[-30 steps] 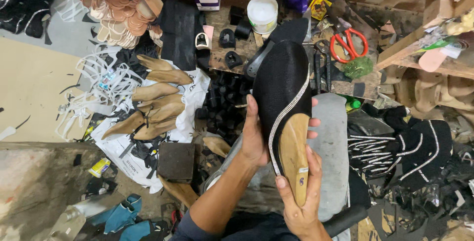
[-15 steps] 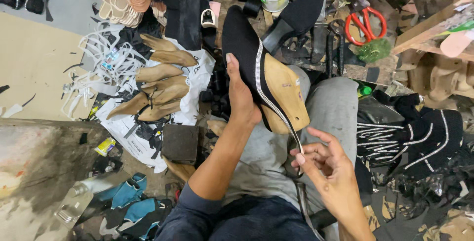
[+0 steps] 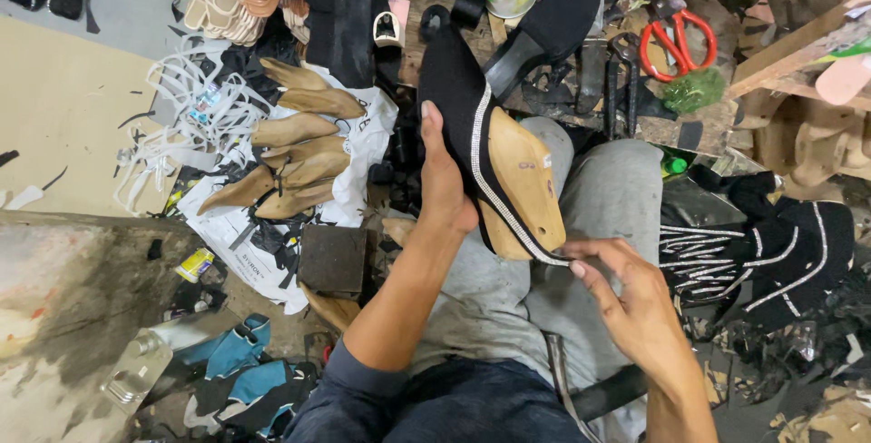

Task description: The person assembles a black slip-on shoe by placing a wooden shoe last inside, then using a hammer to tap the shoe material around the last. They repeatedly adjust the shoe and tap it to secure the fit, then remove the last and place the finished shoe on a shelf.

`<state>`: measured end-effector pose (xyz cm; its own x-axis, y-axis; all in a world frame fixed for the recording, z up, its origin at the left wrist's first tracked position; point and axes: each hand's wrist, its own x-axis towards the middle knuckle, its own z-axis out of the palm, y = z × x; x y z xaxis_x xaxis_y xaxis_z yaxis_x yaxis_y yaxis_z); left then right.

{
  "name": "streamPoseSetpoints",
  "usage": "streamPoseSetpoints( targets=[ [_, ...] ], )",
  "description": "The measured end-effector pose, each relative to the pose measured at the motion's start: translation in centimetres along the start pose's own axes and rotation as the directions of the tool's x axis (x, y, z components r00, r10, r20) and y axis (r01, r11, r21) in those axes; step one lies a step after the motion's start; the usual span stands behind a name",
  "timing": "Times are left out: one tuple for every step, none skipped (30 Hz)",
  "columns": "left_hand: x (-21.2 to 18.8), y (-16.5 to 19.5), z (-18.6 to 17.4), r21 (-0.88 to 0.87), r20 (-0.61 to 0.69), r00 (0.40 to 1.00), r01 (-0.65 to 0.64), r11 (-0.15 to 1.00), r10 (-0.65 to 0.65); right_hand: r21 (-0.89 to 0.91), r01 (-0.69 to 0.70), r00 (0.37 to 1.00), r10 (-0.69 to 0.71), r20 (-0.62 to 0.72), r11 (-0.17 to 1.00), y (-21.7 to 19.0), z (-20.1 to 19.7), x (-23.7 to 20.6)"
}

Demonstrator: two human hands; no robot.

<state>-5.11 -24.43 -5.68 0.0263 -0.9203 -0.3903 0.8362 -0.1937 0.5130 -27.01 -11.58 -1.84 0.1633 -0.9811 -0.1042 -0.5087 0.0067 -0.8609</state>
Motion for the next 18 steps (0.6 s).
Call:
streamPoseSetpoints(
  targets=[
    [-0.8,-0.1,0.5,0.011,0.024,1.000,-0.021,1.000,0.020,-0.048,0.087,0.996,-0.088,-0.012,0.995,-0.1,0.2,0.0],
    [-1.9,-0.5,1.1,0.021,0.050,0.998,-0.032,0.999,0.031,0.117,0.102,0.994,-0.099,-0.038,0.988,-0.2,0.9,0.0],
    [-3.2,-0.9,1.8,-0.005,0.091,0.995,-0.033,0.999,0.033,0.274,0.118,0.992,-0.103,-0.070,0.955,-0.1,1.8,0.1],
    [-4.6,-1.3,2.5,-0.034,0.135,0.990,-0.037,0.999,0.041,0.420,0.144,0.988,-0.110,-0.104,0.896,0.1,2.5,0.2],
    [-5.6,-1.4,3.2,-0.063,0.186,0.981,-0.048,0.997,0.059,0.573,0.083,0.993,-0.020,-0.115,0.816,0.5,3.2,0.4],
    [-6.2,-0.9,3.6,-0.071,0.232,0.971,-0.037,0.997,0.052,0.707,0.034,0.992,0.064,-0.112,0.706,1.0,3.8,0.4],
    [-6.8,-0.2,3.7,-0.080,0.279,0.959,-0.026,0.996,0.047,0.820,-0.004,0.986,0.140,-0.092,0.572,1.5,4.2,0.4],
    [-6.9,0.8,3.9,-0.089,0.322,0.945,-0.021,0.996,0.049,0.881,-0.034,0.993,0.115,-0.023,0.472,2.2,4.3,0.2],
    [-6.5,1.7,4.1,-0.043,0.392,0.920,0.041,0.998,-0.021,0.929,-0.083,0.995,0.089,0.054,0.362,2.8,4.3,-0.1],
    [-6.4,2.4,4.2,0.009,0.447,0.889,0.107,0.994,-0.099,0.958,-0.146,0.989,0.064,0.135,0.245,3.3,4.3,-0.5],
    [-6.4,2.8,4.3,0.063,0.496,0.850,0.171,0.983,-0.180,0.968,-0.199,0.978,-0.025,0.206,0.154,3.7,4.5,-0.9],
    [-6.5,2.8,4.5,0.112,0.472,0.868,0.110,0.988,-0.150,0.965,-0.254,0.957,-0.126,0.261,0.067,4.1,4.9,-1.0],
    [-6.6,2.6,4.8,0.161,0.459,0.881,0.045,0.986,-0.116,0.951,-0.308,0.925,-0.235,0.297,-0.010,4.4,5.3,-1.0],
    [-6.8,2.3,5.1,0.209,0.451,0.889,-0.019,0.978,-0.079,0.943,-0.331,0.923,-0.219,0.316,-0.036,4.7,5.6,-1.1],
    [-6.9,2.0,5.3,0.209,0.434,0.898,-0.016,0.978,-0.078,0.932,-0.356,0.919,-0.204,0.337,-0.064,5.0,6.1,-1.1],
    [-7.2,1.7,5.5,0.209,0.414,0.907,-0.015,0.978,-0.075,0.919,-0.383,0.913,-0.192,0.361,-0.093,5.3,6.5,-1.1],
    [-7.3,1.7,5.7,0.207,0.391,0.918,-0.011,0.978,-0.073,0.919,-0.384,0.913,-0.190,0.362,-0.093,5.6,6.7,-1.1],
    [-7.3,1.7,5.7,0.209,0.397,0.915,-0.011,0.978,-0.074,0.917,-0.387,0.912,-0.187,0.366,-0.096,5.9,6.9,-1.2]
  ],
)
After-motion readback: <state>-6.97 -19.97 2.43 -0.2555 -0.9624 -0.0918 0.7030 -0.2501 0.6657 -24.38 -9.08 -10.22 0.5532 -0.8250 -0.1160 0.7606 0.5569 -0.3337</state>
